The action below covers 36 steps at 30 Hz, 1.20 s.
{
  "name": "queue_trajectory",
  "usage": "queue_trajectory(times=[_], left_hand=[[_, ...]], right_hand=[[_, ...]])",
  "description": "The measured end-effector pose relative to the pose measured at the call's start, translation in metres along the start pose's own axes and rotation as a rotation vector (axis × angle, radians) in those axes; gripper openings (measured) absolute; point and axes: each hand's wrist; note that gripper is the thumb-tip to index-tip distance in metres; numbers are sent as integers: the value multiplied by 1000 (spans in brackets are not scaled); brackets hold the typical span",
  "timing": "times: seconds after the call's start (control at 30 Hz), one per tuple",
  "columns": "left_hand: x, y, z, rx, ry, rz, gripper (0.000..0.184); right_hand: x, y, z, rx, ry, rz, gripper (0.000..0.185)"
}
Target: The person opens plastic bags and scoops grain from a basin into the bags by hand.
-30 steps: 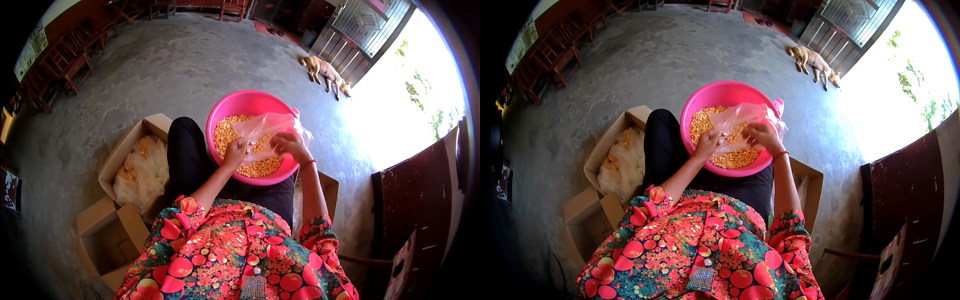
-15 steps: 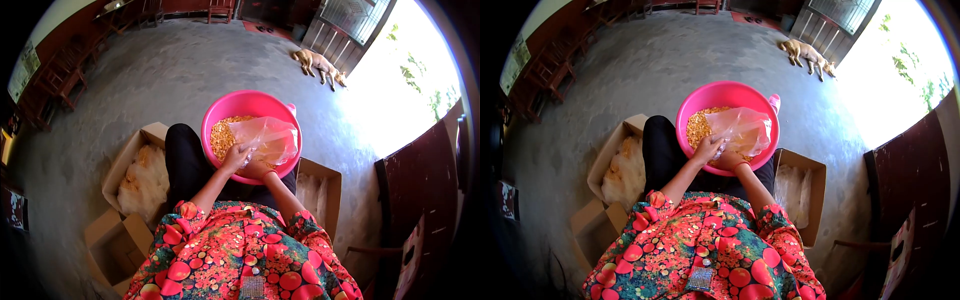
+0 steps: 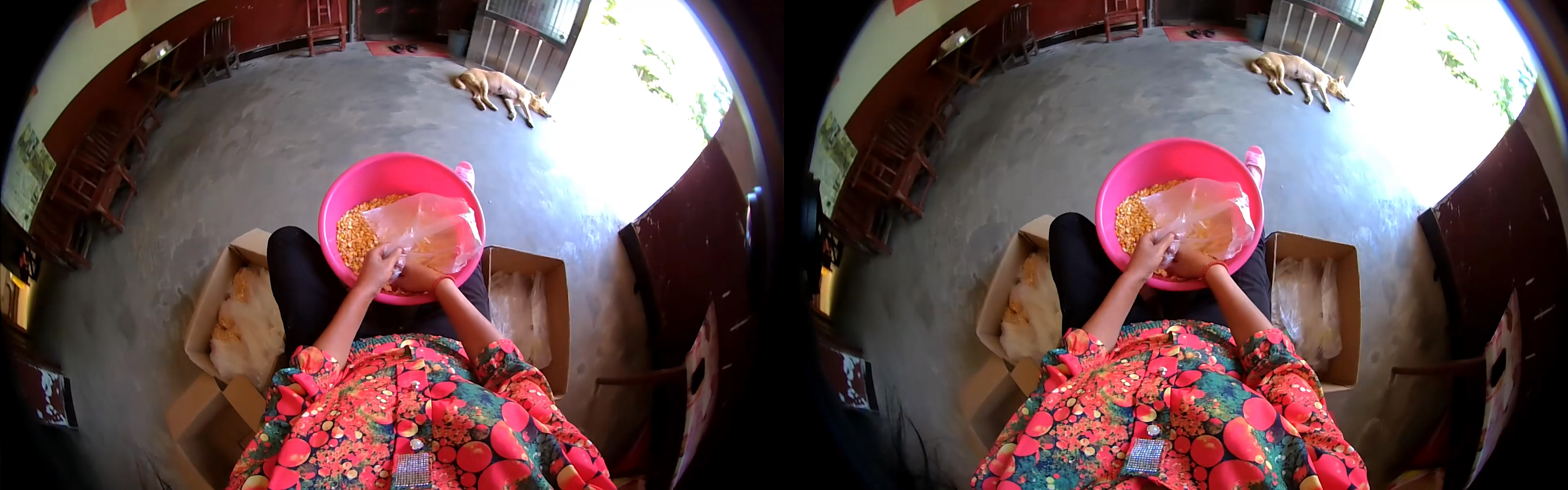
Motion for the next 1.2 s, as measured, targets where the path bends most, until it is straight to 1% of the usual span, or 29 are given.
queue_trajectory(times=[0.03,0.1,0.13,0.17,0.2,0.23,0.27,0.3,0.33,0.37,0.4,0.43,0.5,0.53,0.57,0.6,0.63,0.67,0.7,0.73,0.77,0.87,0.93,0.97,1.03,1.07,1.13,1.17,1.2], left_hand=[[-3,-7,1,-55,-10,25,13],[-4,-10,-1,-102,-15,49,15],[-3,-8,-2,-122,-73,10,17],[-1,-6,-3,-143,-132,-30,18],[2,0,-1,-135,-126,-31,18],[5,6,0,-75,-145,-144,19],[9,12,2,-18,-163,-257,19],[4,4,1,-15,-158,-257,19],[-4,-10,1,9,-164,-91,20],[-8,-18,2,32,-170,76,21],[-7,-16,4,33,-168,76,21],[-3,-10,7,73,-148,40,22],[4,2,8,112,-125,2,22],[7,9,7,116,-116,-95,22],[10,15,7,120,-108,-192,23],[11,17,8,120,-108,-193,23],[12,18,10,129,-109,-140,23],[12,20,11,137,-109,-86,23],[10,15,10,138,-109,-86,23],[7,10,8,96,-93,-41,23],[5,6,6,54,-77,3,22],[6,8,7,82,-71,7,22],[6,8,6,62,-71,8,22],[5,8,5,43,-70,9,21],[5,7,7,54,-52,28,21],[4,6,7,65,-34,49,21],[-1,-3,4,78,-23,41,20],[-2,-5,2,91,-13,32,19],[-1,-2,2,92,-13,33,19]], right_hand=[[-4,12,8,80,40,-74,26],[-7,14,12,89,49,-96,22],[-7,12,12,94,49,-103,22],[-2,-1,7,206,109,-198,21],[-1,-2,7,318,169,-291,20],[-1,-4,10,323,162,-289,20],[-3,-7,14,538,257,-369,19],[-5,-5,20,754,353,-447,18],[-9,0,25,755,349,-446,18],[-13,5,29,907,348,-425,17],[-15,8,32,1059,345,-402,16],[-14,6,31,1059,343,-401,16],[-11,-2,28,1220,93,-458,14],[-10,-7,28,1220,92,-457,14],[-8,-13,28,1272,-104,-461,14],[-7,-19,28,1318,-301,-461,14],[-6,-24,26,1319,-300,-461,14],[-5,-30,25,1312,-489,-475,13],[-5,-30,25,1298,-678,-488,13],[-7,-27,26,1304,-713,-500,13],[-7,-28,24,1304,-712,-501,13],[-4,-37,17,1311,-674,-466,19],[0,-43,11,1075,-701,-379,24],[1,-47,8,1075,-701,-378,24],[4,-56,-2,1048,-694,-188,29],[7,-61,-6,1048,-694,-188,29],[10,-58,-9,726,-775,-239,23],[9,-58,-8,726,-775,-239,23],[2,-37,3,787,-666,-272,19]])
Point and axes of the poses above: each hand's wrist, its own x-axis towards the middle knuckle, its own z-axis out of the back of the hand, y = z × x, and after that the axes turned 5 degrees about -y, right-handed
